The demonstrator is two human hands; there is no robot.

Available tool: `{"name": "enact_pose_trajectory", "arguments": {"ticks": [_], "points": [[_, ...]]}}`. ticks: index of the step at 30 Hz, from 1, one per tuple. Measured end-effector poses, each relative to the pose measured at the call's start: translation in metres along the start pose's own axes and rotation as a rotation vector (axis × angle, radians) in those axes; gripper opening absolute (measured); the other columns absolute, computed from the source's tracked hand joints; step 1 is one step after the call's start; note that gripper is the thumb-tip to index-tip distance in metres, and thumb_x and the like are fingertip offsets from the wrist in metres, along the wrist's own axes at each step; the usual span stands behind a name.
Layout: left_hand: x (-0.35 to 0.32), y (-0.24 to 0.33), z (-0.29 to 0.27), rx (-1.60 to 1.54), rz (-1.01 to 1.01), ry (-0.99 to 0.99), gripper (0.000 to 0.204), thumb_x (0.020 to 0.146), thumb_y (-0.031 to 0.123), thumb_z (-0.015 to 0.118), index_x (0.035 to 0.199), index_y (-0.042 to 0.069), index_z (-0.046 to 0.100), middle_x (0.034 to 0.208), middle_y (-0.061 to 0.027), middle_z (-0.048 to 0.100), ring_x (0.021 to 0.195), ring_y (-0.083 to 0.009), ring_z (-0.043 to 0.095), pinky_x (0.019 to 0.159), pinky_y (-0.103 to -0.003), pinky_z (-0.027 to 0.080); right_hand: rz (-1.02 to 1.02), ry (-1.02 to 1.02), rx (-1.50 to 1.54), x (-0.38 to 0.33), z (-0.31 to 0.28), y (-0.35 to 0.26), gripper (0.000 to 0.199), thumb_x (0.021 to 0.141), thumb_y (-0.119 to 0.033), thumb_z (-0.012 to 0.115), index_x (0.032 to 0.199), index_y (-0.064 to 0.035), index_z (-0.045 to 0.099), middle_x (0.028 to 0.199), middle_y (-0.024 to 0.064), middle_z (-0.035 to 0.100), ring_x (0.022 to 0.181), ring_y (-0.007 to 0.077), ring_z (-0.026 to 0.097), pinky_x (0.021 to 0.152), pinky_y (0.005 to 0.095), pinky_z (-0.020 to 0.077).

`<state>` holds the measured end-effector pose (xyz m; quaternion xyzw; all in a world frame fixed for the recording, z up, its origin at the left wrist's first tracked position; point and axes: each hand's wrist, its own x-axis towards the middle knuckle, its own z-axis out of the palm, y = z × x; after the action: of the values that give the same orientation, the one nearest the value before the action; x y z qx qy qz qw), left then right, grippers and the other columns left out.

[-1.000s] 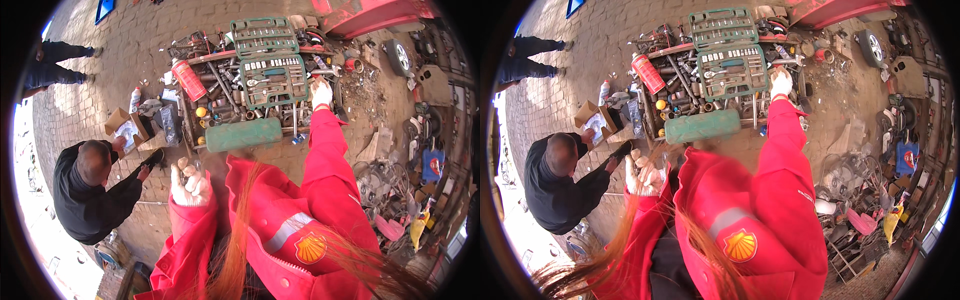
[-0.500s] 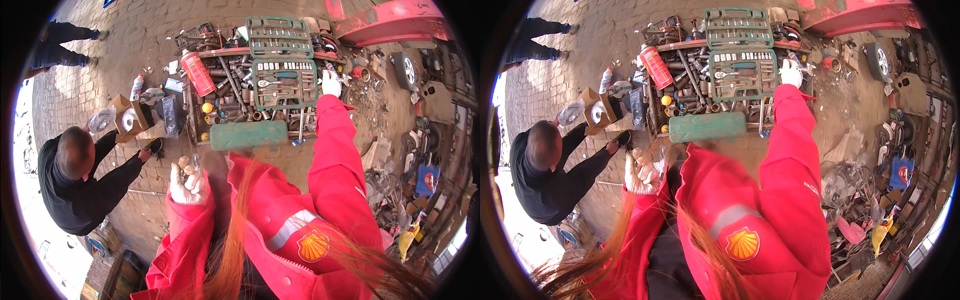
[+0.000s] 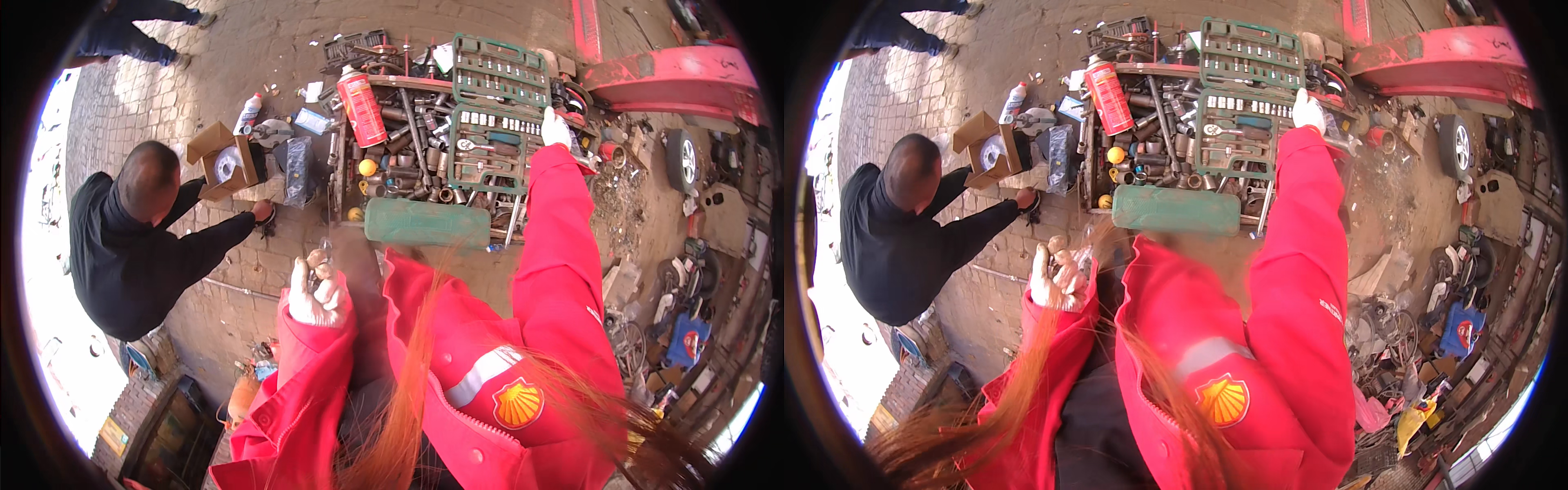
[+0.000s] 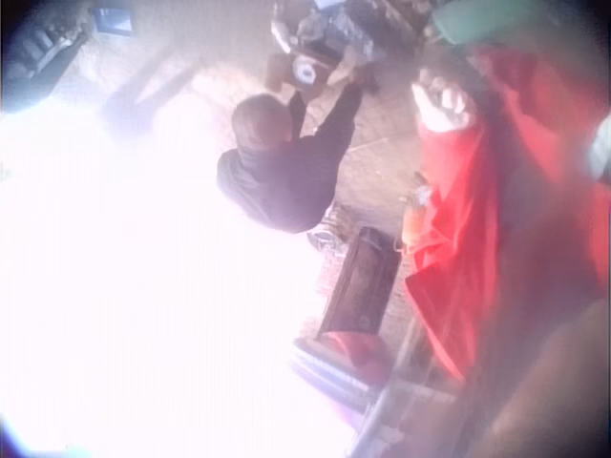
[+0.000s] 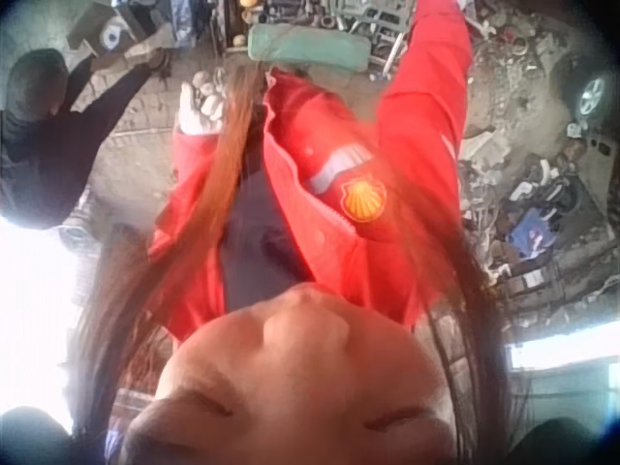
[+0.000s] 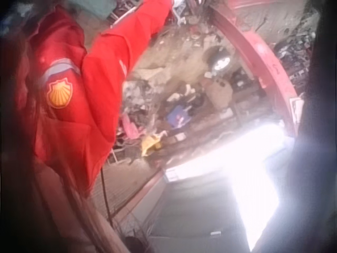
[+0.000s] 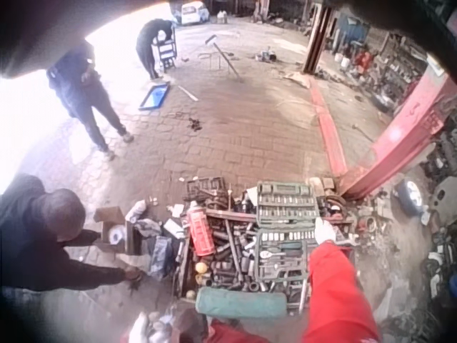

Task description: The person handles small metal socket bits and a socket wrench in a cluttered auto repair workshop. They repeatedly pick up bits, insert them into the wrench, and place them back into an orange socket set case. The person also moves around the workshop and briefly interacts with a cardboard box containing a brake disc.

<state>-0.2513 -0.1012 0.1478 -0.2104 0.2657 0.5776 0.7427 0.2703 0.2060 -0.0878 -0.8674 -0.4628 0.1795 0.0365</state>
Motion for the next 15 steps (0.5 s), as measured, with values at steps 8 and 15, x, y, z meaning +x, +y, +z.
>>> {"name": "enact_pose_trajectory", "arguments": {"ticks": [8,15], "points": [[-0.014,-0.005,-0.004,0.05,0.187,0.187,0.025,0.1,0.034,0.049,0.103,0.009,0.051,0.072,-0.0006,0.052,0.044,-0.0081,0.031,0.038,-0.023,0.023,-0.228,-0.041,0.088,0.078,0.044,0.059,0.074,0.097,-0.057,0.031,0.12,0.0072,0.06,0.116,0.0247,0.064,0.115,0.0371,0.057,0.097,0.0411,0.0408],[-0.025,0.006,-0.012,0.029,0.286,0.307,0.03,0.102,0.034,0.046,0.112,0.006,0.053,0.078,-0.0027,0.058,0.045,-0.0075,0.033,0.038,-0.024,0.024,-0.089,-0.008,0.33,0.044,0.008,0.036,0.074,0.096,-0.056,0.04,0.114,0.0126,0.061,0.112,0.028,0.065,0.105,0.0387,0.06,0.091,0.04,0.043]]}}
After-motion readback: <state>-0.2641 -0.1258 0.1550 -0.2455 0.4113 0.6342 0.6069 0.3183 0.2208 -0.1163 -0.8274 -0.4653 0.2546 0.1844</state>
